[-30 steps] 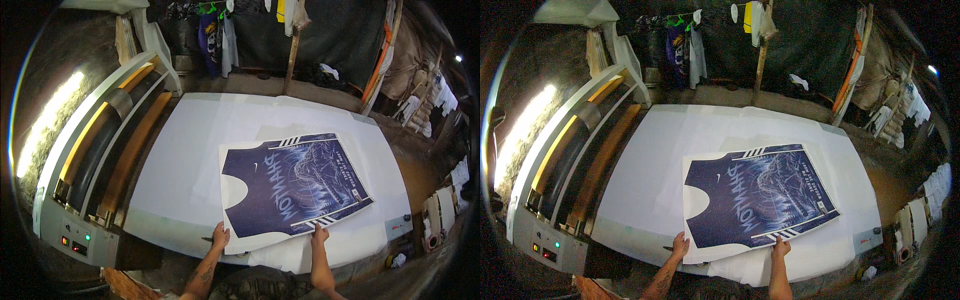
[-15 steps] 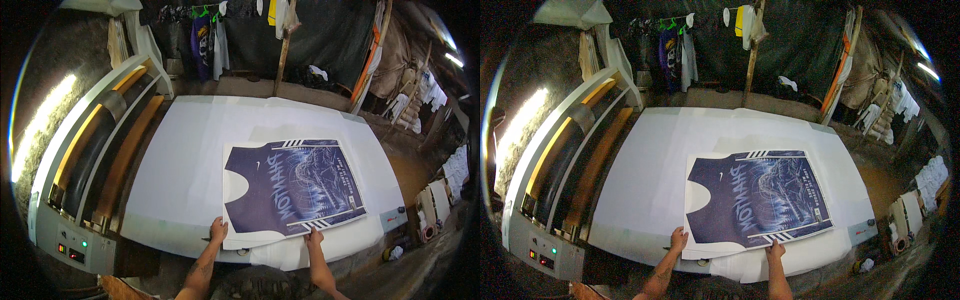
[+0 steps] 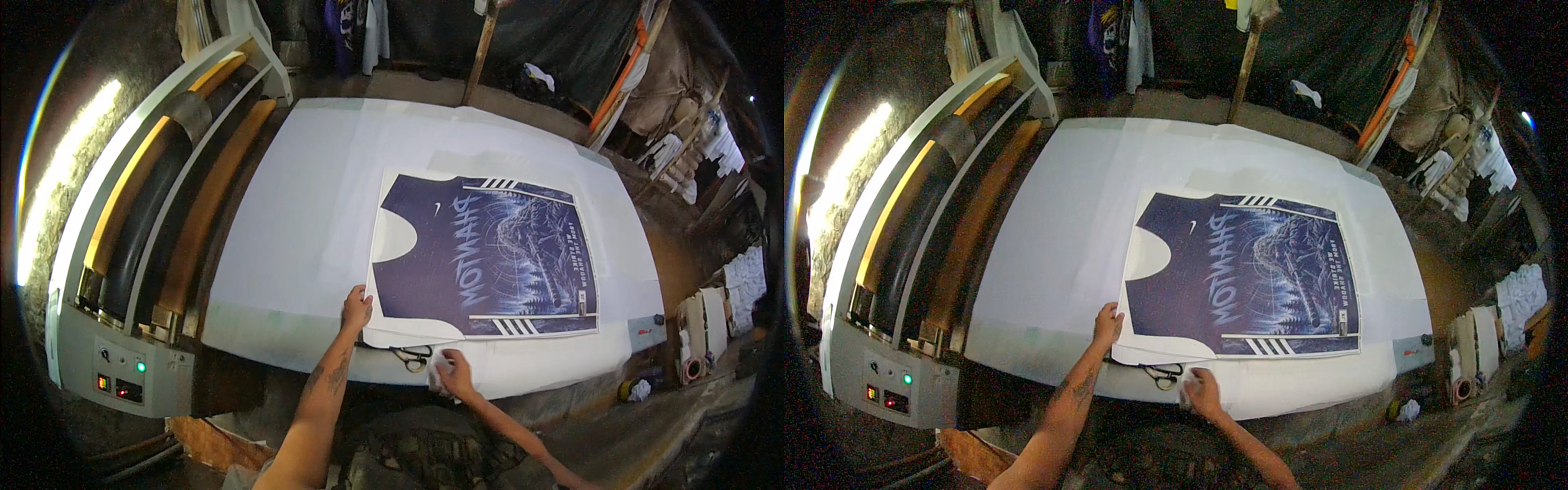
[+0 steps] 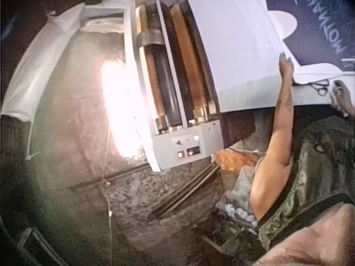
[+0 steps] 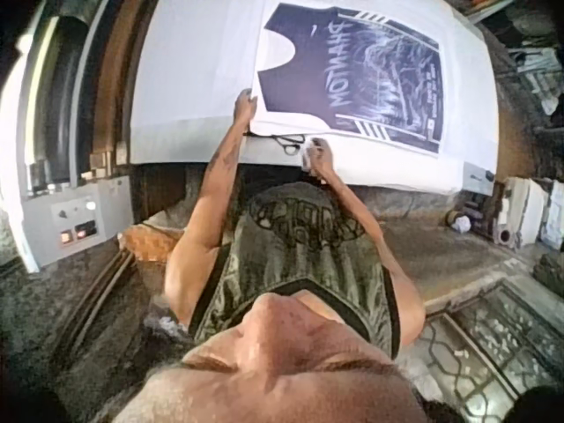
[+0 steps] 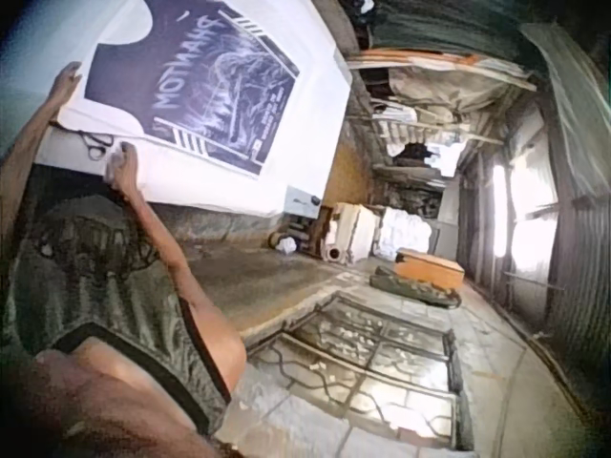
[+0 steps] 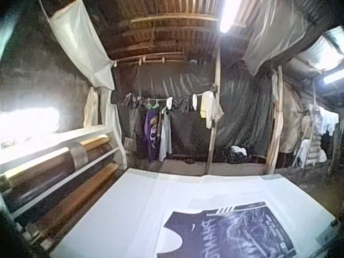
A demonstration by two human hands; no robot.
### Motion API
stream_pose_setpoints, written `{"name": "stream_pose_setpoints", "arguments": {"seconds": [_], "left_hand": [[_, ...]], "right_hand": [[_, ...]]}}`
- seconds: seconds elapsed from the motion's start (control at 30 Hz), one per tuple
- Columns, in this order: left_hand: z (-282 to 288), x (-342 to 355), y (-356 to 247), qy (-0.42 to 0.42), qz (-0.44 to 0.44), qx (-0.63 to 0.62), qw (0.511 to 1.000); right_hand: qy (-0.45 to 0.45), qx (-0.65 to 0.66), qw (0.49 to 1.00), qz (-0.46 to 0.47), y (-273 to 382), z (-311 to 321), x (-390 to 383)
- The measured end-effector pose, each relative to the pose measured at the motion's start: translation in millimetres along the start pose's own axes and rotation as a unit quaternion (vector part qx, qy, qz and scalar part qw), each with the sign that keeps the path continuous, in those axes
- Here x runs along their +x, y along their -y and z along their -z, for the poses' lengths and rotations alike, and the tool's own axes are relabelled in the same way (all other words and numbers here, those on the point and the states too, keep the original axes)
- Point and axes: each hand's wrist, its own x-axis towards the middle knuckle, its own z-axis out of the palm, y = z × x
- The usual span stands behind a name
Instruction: The person uses shears to cut a large white fabric sheet on a flatbed heat press. They trim the edges, fold the cut piece, and place it on a nearby table. The person then retrieves another white sheet, lays it on the press, and positions a printed transfer sheet on top.
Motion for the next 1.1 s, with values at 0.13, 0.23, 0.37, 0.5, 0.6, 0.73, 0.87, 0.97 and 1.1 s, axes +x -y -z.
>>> {"name": "stream_pose_setpoints", "arguments": {"seconds": [0.13, 0.23, 0.37, 0.5, 0.6, 0.73, 0.87, 0.97, 1.1], "left_hand": [[0, 11, 7, 0.019, 0.038, -0.044, 0.998], [2, 15, 8, 0.02, 0.043, -0.022, 0.999], [10, 19, -3, 0.032, 0.032, 0.013, 0.999], [29, 2, -23, 0.093, 0.215, -0.279, 0.931], [57, -36, -34, 0.193, 0.268, -0.53, 0.781], [55, -109, -45, 0.29, 0.178, -0.712, 0.614], [-27, -137, -79, 0.173, 0.233, -0.637, 0.714], [-101, -134, -116, 0.057, 0.303, -0.551, 0.776], [-160, -128, -153, -0.061, 0.378, -0.425, 0.82]], "right_hand": [[0.141, -0.175, 0.941, 0.254, 39, -24, 21], [0.2, -0.289, 0.908, 0.225, 52, -32, 36], [0.215, -0.276, 0.915, 0.203, 47, -29, 44], [0.242, -0.391, 0.859, 0.224, 43, -22, 44], [0.345, -0.386, 0.838, 0.172, 44, -3, 41], [0.541, -0.16, 0.825, -0.027, 20, 87, 41], [0.53, 0.029, 0.838, -0.129, -37, 197, 28], [0.548, 0.056, 0.803, -0.227, -71, 241, 28], [0.547, 0.277, 0.718, -0.329, -77, 240, 37]]}}
